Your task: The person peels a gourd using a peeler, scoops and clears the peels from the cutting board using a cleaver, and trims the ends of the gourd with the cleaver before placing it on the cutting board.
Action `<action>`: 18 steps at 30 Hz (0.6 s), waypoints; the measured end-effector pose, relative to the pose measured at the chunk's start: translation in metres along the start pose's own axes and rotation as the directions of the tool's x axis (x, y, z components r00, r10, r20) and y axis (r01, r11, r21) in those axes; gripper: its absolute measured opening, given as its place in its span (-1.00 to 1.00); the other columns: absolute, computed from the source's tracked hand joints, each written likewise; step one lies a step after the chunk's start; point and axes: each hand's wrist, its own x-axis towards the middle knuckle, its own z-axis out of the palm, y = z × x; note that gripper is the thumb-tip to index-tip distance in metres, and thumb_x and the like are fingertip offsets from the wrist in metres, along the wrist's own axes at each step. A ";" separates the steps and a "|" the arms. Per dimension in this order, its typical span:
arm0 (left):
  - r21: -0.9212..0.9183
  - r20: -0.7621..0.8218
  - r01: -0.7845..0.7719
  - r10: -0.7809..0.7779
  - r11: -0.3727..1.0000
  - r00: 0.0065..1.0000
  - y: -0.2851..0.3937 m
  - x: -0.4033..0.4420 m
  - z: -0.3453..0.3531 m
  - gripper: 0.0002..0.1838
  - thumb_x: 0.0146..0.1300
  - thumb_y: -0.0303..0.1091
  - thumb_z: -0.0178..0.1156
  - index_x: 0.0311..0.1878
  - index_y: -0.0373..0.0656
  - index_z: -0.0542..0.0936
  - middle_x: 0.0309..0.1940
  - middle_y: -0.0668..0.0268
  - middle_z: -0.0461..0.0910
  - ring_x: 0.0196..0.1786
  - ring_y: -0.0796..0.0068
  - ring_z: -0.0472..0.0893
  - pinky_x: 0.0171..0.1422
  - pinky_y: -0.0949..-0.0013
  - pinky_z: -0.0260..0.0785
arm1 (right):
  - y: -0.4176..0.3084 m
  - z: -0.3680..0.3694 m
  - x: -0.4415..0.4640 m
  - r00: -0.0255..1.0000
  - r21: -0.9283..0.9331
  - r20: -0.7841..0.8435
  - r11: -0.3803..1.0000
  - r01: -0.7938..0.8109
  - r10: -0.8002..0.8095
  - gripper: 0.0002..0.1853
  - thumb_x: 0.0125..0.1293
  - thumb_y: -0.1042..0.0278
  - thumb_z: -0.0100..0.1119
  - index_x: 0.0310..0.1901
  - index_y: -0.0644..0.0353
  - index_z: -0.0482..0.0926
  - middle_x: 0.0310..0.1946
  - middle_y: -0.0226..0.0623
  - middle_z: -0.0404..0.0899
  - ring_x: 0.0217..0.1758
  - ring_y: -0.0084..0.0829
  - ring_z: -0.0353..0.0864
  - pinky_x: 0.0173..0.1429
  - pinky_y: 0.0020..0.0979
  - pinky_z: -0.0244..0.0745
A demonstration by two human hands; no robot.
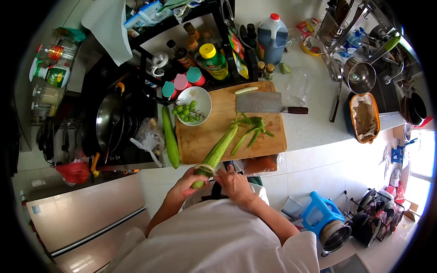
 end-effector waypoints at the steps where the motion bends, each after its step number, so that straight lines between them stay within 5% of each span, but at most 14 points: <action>1: -0.002 -0.001 0.002 -0.002 1.000 1.000 -0.002 0.001 -0.003 -0.49 0.05 -0.62 0.21 0.15 -0.34 0.43 -0.14 0.19 0.56 -0.29 0.46 0.58 -0.16 0.42 0.49 | 0.000 0.001 0.001 1.000 -0.056 -0.020 0.998 0.019 -0.021 -0.81 0.36 0.18 0.07 -0.16 0.11 0.47 -0.43 0.00 0.58 -0.43 0.07 0.58 -0.42 0.00 0.42; 3: -0.006 -0.003 0.005 -0.005 1.000 1.000 -0.007 0.005 -0.012 -0.48 0.03 -0.62 0.21 0.14 -0.34 0.43 -0.15 0.19 0.55 -0.28 0.47 0.58 -0.17 0.43 0.49 | 0.001 0.002 0.003 0.996 -0.170 -0.058 0.984 0.054 -0.065 -0.81 0.36 0.18 0.06 -0.14 0.08 0.47 -0.50 -0.05 0.59 -0.45 0.04 0.59 -0.45 -0.01 0.42; 7: -0.027 0.009 0.091 -0.090 0.996 0.996 -0.004 0.002 -0.006 -0.46 -0.01 -0.62 0.21 0.14 -0.32 0.44 -0.13 0.20 0.55 -0.29 0.50 0.57 -0.19 0.43 0.48 | 0.064 0.001 0.033 0.991 -0.233 -0.094 0.966 -0.113 0.094 -0.81 0.36 0.21 -0.01 -0.10 0.08 0.44 -0.46 -0.08 0.61 -0.45 0.04 0.59 -0.43 -0.02 0.42; 11: 0.032 0.006 0.075 -0.075 0.997 0.997 0.001 0.002 -0.003 -0.43 -0.04 -0.62 0.21 0.15 -0.31 0.43 -0.12 0.19 0.55 -0.32 0.53 0.56 -0.22 0.44 0.46 | 0.107 -0.011 0.065 0.989 -0.324 -0.147 0.943 -0.077 0.030 -0.84 0.38 0.25 -0.01 -0.24 0.15 0.41 -0.57 -0.06 0.54 -0.49 0.08 0.56 -0.49 -0.02 0.37; 14: 0.023 -0.024 0.063 -0.063 0.998 0.998 0.009 0.002 -0.005 -0.43 -0.04 -0.62 0.21 0.15 -0.30 0.43 -0.12 0.20 0.55 -0.34 0.53 0.56 -0.23 0.44 0.46 | 0.083 -0.025 0.067 0.983 -0.303 -0.138 0.940 -0.158 0.121 -0.85 0.32 0.30 -0.02 -0.17 0.14 0.45 -0.51 -0.10 0.58 -0.47 0.04 0.57 -0.46 -0.05 0.40; 17: 0.028 -0.016 0.060 -0.060 0.998 0.998 0.004 0.007 -0.012 -0.44 -0.04 -0.61 0.21 0.14 -0.29 0.43 -0.13 0.20 0.55 -0.34 0.53 0.56 -0.23 0.44 0.47 | 0.038 -0.017 0.031 0.981 -0.102 -0.119 0.985 0.140 -0.152 -0.84 0.32 0.26 0.08 -0.23 0.16 0.47 -0.53 -0.09 0.57 -0.47 -0.02 0.60 -0.47 -0.09 0.43; 18: 0.041 -0.006 0.062 -0.062 0.997 0.998 0.002 0.009 -0.014 -0.44 -0.04 -0.61 0.22 0.14 -0.28 0.43 -0.13 0.20 0.55 -0.34 0.53 0.57 -0.23 0.44 0.47 | 0.020 -0.005 0.020 0.999 -0.242 0.032 0.970 0.030 -0.023 -0.79 0.33 0.17 0.10 -0.19 0.13 0.47 -0.52 -0.07 0.58 -0.47 0.00 0.61 -0.46 -0.08 0.46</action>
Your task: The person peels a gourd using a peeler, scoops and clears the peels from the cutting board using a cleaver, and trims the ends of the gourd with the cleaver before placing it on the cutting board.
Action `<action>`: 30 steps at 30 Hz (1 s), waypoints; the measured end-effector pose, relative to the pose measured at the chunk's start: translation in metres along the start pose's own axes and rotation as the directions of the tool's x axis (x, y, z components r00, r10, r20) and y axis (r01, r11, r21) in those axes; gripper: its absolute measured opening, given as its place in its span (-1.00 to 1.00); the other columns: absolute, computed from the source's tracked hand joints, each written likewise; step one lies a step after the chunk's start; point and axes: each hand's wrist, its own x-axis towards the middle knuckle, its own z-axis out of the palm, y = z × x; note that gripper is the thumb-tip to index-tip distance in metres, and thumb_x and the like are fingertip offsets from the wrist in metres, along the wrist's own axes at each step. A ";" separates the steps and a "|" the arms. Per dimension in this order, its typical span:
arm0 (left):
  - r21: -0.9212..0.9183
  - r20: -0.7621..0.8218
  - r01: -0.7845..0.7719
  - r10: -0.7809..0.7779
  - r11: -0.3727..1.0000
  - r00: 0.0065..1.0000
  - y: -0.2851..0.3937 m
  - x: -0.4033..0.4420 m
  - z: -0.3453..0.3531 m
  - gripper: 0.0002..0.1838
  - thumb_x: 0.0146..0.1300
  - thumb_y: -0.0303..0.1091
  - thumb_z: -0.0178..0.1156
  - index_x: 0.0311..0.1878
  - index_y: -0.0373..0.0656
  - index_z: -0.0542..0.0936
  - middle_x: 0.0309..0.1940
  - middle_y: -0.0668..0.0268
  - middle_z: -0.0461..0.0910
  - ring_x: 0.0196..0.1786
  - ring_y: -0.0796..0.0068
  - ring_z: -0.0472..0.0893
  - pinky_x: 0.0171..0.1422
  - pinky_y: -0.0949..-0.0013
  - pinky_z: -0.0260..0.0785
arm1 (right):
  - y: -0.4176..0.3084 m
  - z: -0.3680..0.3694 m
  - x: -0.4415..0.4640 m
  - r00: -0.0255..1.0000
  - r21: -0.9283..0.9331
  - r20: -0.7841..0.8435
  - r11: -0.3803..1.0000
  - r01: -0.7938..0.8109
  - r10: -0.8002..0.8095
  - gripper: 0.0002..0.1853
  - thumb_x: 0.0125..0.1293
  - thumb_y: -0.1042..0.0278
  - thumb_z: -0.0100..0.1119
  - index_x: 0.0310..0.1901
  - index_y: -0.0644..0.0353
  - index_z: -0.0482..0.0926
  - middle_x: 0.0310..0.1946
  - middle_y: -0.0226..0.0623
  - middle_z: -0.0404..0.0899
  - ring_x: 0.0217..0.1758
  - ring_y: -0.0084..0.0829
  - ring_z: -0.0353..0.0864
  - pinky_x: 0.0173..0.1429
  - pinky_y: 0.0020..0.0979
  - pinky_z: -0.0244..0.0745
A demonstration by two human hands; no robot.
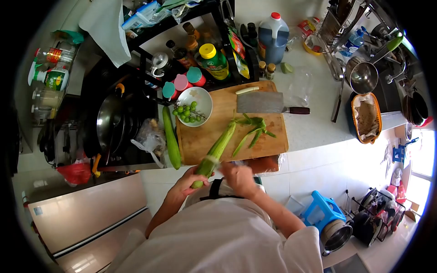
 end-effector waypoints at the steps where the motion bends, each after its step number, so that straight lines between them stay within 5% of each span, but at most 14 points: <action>1: 0.007 -0.017 -0.003 0.003 1.000 1.000 0.000 0.000 0.002 -0.47 -0.03 -0.63 0.21 0.12 -0.28 0.44 -0.15 0.22 0.54 -0.33 0.52 0.56 -0.23 0.43 0.46 | -0.007 0.008 -0.005 0.999 0.033 -0.031 0.999 0.026 -0.025 -0.79 0.34 0.16 0.08 -0.14 0.09 0.47 -0.51 -0.06 0.59 -0.48 0.02 0.60 -0.45 -0.06 0.45; 6: 0.095 -0.020 -0.027 0.029 0.995 0.999 0.002 -0.004 0.014 -0.43 -0.04 -0.60 0.23 0.14 -0.31 0.42 -0.14 0.19 0.54 -0.33 0.51 0.57 -0.22 0.43 0.47 | 0.001 0.012 0.007 0.996 0.101 0.023 0.991 -0.089 0.087 -0.77 0.39 0.15 -0.01 -0.04 0.05 0.45 -0.47 -0.01 0.60 -0.47 0.10 0.59 -0.45 0.01 0.43; 11: 0.063 0.025 -0.032 0.031 0.997 0.999 0.007 -0.006 0.025 -0.43 -0.06 -0.59 0.25 0.13 -0.31 0.43 -0.14 0.20 0.55 -0.33 0.53 0.57 -0.22 0.45 0.47 | 0.064 0.022 0.037 0.985 -0.030 -0.124 0.992 -0.123 0.118 -0.81 0.35 0.21 -0.02 -0.12 0.11 0.42 -0.49 -0.02 0.60 -0.46 0.10 0.58 -0.47 0.00 0.39; 16: 0.054 -0.035 -0.005 0.007 0.999 0.999 0.004 -0.003 0.006 -0.48 -0.08 -0.61 0.24 0.07 -0.29 0.47 -0.16 0.22 0.55 -0.32 0.52 0.57 -0.22 0.45 0.47 | 0.014 -0.013 0.022 0.990 0.082 -0.105 0.993 -0.084 0.092 -0.84 0.29 0.27 0.05 -0.21 0.14 0.38 -0.56 -0.06 0.56 -0.49 0.07 0.58 -0.48 -0.04 0.40; 17: 0.056 -0.042 -0.009 0.011 0.998 0.999 0.005 -0.002 0.006 -0.49 -0.08 -0.61 0.24 0.05 -0.29 0.48 -0.17 0.22 0.55 -0.32 0.51 0.57 -0.22 0.44 0.47 | 0.003 -0.013 0.013 0.993 0.120 -0.122 0.993 0.008 0.007 -0.84 0.30 0.27 0.07 -0.19 0.12 0.39 -0.57 -0.04 0.55 -0.48 0.07 0.58 -0.47 -0.04 0.42; 22: 0.102 -0.022 -0.009 0.011 0.995 1.000 0.003 0.002 0.001 -0.46 -0.11 -0.62 0.24 0.07 -0.28 0.47 -0.18 0.24 0.55 -0.28 0.49 0.58 -0.21 0.44 0.46 | -0.017 0.007 -0.005 0.998 0.113 0.037 0.993 -0.045 0.041 -0.75 0.31 0.17 0.10 -0.06 0.08 0.44 -0.52 -0.04 0.59 -0.44 0.09 0.60 -0.44 -0.01 0.46; 27: 0.101 0.013 -0.060 0.059 0.993 0.998 -0.003 0.001 0.001 -0.41 -0.11 -0.60 0.24 0.12 -0.29 0.45 -0.14 0.21 0.54 -0.28 0.50 0.57 -0.18 0.45 0.46 | 0.050 0.027 0.026 0.977 -0.010 -0.067 0.979 -0.204 0.203 -0.77 0.40 0.13 -0.03 -0.07 0.07 0.45 -0.55 -0.02 0.58 -0.47 0.10 0.57 -0.45 0.02 0.40; 30: 0.081 0.009 -0.019 0.019 0.997 1.000 0.004 -0.003 0.001 -0.39 -0.10 -0.59 0.23 0.15 -0.29 0.43 -0.11 0.19 0.54 -0.28 0.50 0.57 -0.18 0.45 0.46 | 0.077 0.029 0.045 0.987 0.005 -0.108 0.993 -0.122 0.122 -0.78 0.41 0.13 -0.05 -0.12 0.08 0.42 -0.53 -0.02 0.58 -0.46 0.09 0.58 -0.44 0.05 0.39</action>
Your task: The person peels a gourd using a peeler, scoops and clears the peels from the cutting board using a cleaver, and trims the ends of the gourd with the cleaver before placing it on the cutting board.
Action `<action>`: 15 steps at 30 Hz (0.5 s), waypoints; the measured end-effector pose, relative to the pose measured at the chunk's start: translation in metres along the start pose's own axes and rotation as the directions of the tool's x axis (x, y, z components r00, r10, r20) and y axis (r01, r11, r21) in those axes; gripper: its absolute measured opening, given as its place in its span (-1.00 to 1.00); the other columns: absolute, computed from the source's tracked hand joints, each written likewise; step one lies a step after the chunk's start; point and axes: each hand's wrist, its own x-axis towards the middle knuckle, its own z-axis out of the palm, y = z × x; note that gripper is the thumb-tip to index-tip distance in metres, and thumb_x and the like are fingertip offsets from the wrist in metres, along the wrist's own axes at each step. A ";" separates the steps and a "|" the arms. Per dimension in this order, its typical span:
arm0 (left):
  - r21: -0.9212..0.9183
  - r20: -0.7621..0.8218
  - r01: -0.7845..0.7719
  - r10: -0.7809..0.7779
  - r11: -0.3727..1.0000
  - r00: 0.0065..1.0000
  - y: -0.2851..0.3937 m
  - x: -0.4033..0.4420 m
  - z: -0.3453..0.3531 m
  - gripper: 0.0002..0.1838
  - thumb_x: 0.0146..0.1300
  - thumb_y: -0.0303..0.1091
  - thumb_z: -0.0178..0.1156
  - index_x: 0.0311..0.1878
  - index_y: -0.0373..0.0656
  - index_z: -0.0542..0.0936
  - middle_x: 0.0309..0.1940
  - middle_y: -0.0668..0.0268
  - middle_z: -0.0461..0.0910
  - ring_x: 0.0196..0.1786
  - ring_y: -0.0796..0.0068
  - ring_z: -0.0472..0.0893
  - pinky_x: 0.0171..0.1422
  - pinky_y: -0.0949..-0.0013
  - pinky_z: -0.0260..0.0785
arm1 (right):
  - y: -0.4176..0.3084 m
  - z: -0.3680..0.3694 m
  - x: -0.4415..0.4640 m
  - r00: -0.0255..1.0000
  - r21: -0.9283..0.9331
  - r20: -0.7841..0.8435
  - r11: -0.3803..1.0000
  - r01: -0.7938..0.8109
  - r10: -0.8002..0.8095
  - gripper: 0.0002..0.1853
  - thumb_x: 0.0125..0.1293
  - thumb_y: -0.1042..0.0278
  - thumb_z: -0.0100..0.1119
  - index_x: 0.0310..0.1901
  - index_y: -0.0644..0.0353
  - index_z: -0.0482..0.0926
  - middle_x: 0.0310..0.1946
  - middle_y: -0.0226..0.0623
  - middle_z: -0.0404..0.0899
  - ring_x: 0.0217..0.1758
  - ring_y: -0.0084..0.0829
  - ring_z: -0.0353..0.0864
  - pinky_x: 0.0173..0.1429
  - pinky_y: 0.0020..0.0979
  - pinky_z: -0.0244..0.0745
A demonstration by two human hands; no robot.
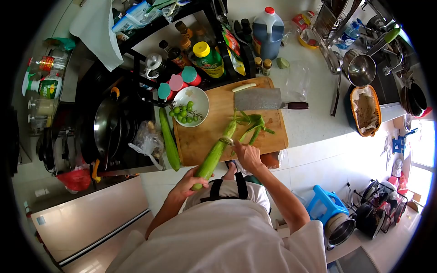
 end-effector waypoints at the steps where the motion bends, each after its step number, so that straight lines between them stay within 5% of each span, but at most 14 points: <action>1: -0.010 -0.010 0.017 -0.017 1.000 1.000 -0.002 -0.001 -0.003 -0.38 -0.09 -0.61 0.23 0.17 -0.29 0.42 -0.12 0.18 0.53 -0.29 0.50 0.56 -0.20 0.45 0.46 | 0.003 0.003 0.004 1.000 -0.012 0.006 1.000 -0.011 0.011 -0.79 0.41 0.13 -0.05 -0.12 0.07 0.42 -0.53 -0.02 0.59 -0.46 0.09 0.58 -0.44 0.05 0.39; 6: 0.026 -0.047 0.002 -0.001 1.000 0.999 -0.004 -0.003 -0.006 -0.39 -0.06 -0.61 0.21 0.18 -0.30 0.42 -0.11 0.18 0.53 -0.32 0.52 0.54 -0.20 0.46 0.44 | 0.027 0.021 0.031 0.992 -0.079 0.017 0.990 -0.120 0.122 -0.74 0.43 0.07 -0.14 -0.09 0.05 0.42 -0.50 -0.06 0.60 -0.42 0.07 0.60 -0.39 0.05 0.39; 12: 0.008 -0.026 -0.027 0.027 1.000 0.999 -0.005 -0.005 -0.009 -0.41 -0.04 -0.51 0.22 0.17 -0.32 0.42 -0.12 0.20 0.54 -0.28 0.52 0.54 -0.15 0.48 0.42 | 0.033 0.024 0.044 0.994 -0.196 -0.082 0.977 -0.087 0.072 -0.73 0.42 0.08 -0.13 -0.09 0.08 0.40 -0.49 -0.06 0.61 -0.44 0.06 0.61 -0.42 0.03 0.41; 15: -0.133 0.066 -0.015 0.024 0.991 0.998 -0.014 -0.002 -0.017 -0.37 -0.01 -0.61 0.13 0.24 -0.36 0.35 0.02 0.11 0.48 -0.07 0.44 0.53 -0.17 0.46 0.44 | 0.038 0.022 0.050 0.980 -0.230 -0.139 0.958 -0.173 0.144 -0.72 0.41 0.09 -0.12 -0.16 0.14 0.43 -0.51 -0.06 0.61 -0.46 0.03 0.62 -0.44 0.00 0.43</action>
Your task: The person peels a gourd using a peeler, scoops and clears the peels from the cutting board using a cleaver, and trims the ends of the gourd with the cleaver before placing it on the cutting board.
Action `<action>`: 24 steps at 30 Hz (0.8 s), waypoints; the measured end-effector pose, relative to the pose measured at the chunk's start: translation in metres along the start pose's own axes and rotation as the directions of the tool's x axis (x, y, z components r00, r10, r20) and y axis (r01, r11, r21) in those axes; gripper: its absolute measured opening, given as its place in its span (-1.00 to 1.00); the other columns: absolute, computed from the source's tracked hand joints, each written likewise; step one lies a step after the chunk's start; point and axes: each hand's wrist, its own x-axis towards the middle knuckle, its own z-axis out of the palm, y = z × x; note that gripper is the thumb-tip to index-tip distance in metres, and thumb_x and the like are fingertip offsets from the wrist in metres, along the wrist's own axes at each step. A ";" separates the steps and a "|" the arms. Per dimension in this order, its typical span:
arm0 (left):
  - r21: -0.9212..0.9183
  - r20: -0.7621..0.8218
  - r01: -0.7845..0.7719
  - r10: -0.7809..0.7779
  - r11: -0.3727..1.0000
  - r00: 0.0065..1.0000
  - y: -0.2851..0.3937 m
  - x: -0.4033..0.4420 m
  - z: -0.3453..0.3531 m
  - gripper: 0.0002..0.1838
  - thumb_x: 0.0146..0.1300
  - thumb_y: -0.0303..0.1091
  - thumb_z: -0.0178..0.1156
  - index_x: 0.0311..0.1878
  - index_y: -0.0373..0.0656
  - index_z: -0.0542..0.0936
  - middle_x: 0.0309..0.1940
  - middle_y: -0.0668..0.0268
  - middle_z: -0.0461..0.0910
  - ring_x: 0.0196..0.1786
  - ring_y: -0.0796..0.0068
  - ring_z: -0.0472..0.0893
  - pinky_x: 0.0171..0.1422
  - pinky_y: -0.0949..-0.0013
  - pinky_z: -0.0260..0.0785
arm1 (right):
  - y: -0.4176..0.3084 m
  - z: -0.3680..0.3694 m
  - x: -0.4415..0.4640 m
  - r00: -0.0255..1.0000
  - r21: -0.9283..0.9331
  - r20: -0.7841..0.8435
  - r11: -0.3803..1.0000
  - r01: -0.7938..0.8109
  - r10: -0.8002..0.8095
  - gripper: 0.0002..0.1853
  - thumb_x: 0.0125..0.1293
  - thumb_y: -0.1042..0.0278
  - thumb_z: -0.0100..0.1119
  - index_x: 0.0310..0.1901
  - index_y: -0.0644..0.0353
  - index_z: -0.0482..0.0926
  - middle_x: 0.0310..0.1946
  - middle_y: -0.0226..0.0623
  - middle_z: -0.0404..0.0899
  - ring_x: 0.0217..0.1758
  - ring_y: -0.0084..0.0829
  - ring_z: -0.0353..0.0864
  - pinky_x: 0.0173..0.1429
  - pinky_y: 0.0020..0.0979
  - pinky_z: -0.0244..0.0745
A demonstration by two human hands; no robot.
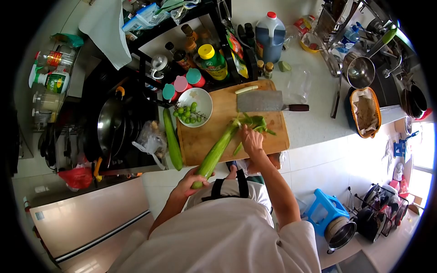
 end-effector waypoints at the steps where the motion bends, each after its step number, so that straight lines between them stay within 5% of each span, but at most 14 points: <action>1: 0.006 -0.006 -0.004 0.004 1.000 1.000 0.000 -0.002 0.000 -0.36 -0.02 -0.61 0.11 0.26 -0.37 0.33 0.05 0.11 0.47 -0.02 0.41 0.52 -0.17 0.47 0.43 | 0.004 -0.001 0.006 0.999 -0.013 -0.031 0.999 -0.035 0.034 -0.71 0.41 0.10 -0.12 -0.19 0.15 0.44 -0.51 -0.06 0.61 -0.47 0.02 0.62 -0.45 -0.01 0.43; 3: 0.020 -0.023 -0.002 0.002 1.000 1.000 0.001 -0.013 -0.002 -0.33 -0.02 -0.62 0.09 0.28 -0.39 0.30 0.09 0.11 0.45 0.07 0.37 0.49 -0.17 0.47 0.41 | 0.013 -0.004 0.009 0.999 0.032 -0.037 0.999 -0.011 0.012 -0.72 0.40 0.11 -0.09 -0.23 0.16 0.46 -0.53 -0.06 0.61 -0.47 0.01 0.62 -0.45 -0.01 0.44; 7: -0.391 0.080 0.103 -0.078 0.915 0.994 -0.002 -0.008 -0.011 -0.31 0.03 -0.54 0.04 0.34 -0.38 0.22 0.19 0.09 0.36 0.20 0.31 0.40 -0.17 0.48 0.38 | 0.008 -0.014 -0.002 0.999 0.015 -0.046 1.000 -0.022 0.023 -0.77 0.34 0.17 -0.01 -0.25 0.18 0.47 -0.54 -0.06 0.60 -0.48 0.01 0.62 -0.44 -0.02 0.44; 10: -0.533 0.151 0.136 -0.064 0.835 0.986 -0.007 -0.005 -0.016 -0.32 0.06 -0.47 0.05 0.33 -0.36 0.23 0.16 0.08 0.38 0.17 0.30 0.42 -0.13 0.44 0.38 | -0.001 -0.043 -0.015 0.992 0.045 -0.130 0.999 0.008 -0.002 -0.81 0.32 0.19 0.05 -0.23 0.15 0.46 -0.51 -0.06 0.60 -0.47 0.04 0.60 -0.44 0.00 0.40; 12: -0.441 0.162 0.133 -0.067 0.887 0.985 -0.006 -0.004 -0.013 -0.32 0.07 -0.43 0.05 0.33 -0.35 0.24 0.15 0.06 0.40 0.13 0.29 0.44 -0.09 0.40 0.37 | -0.005 -0.056 -0.025 0.968 0.096 -0.245 0.993 0.074 -0.048 -0.81 0.33 0.19 0.08 -0.25 0.13 0.45 -0.53 -0.09 0.59 -0.49 0.05 0.59 -0.45 -0.01 0.40; 17: -0.259 0.065 0.155 -0.143 0.953 0.988 -0.003 -0.006 -0.004 -0.33 0.09 -0.37 0.03 0.34 -0.32 0.25 0.14 0.06 0.42 0.03 0.30 0.46 -0.05 0.34 0.36 | -0.009 -0.076 -0.046 0.978 0.092 -0.207 0.996 -0.019 0.037 -0.82 0.33 0.22 0.10 -0.17 0.14 0.47 -0.52 -0.08 0.59 -0.47 0.06 0.58 -0.43 -0.01 0.39; 24: -0.261 0.227 0.161 -0.102 0.952 0.969 -0.005 0.004 -0.011 -0.47 0.29 -0.32 0.03 0.31 -0.27 0.29 0.08 0.10 0.46 -0.04 0.40 0.47 -0.26 0.47 0.37 | -0.013 -0.103 -0.065 0.957 0.242 -0.213 0.959 -0.144 0.198 -0.81 0.38 0.24 0.04 -0.08 0.12 0.48 -0.38 -0.04 0.62 -0.44 0.10 0.58 -0.38 0.00 0.43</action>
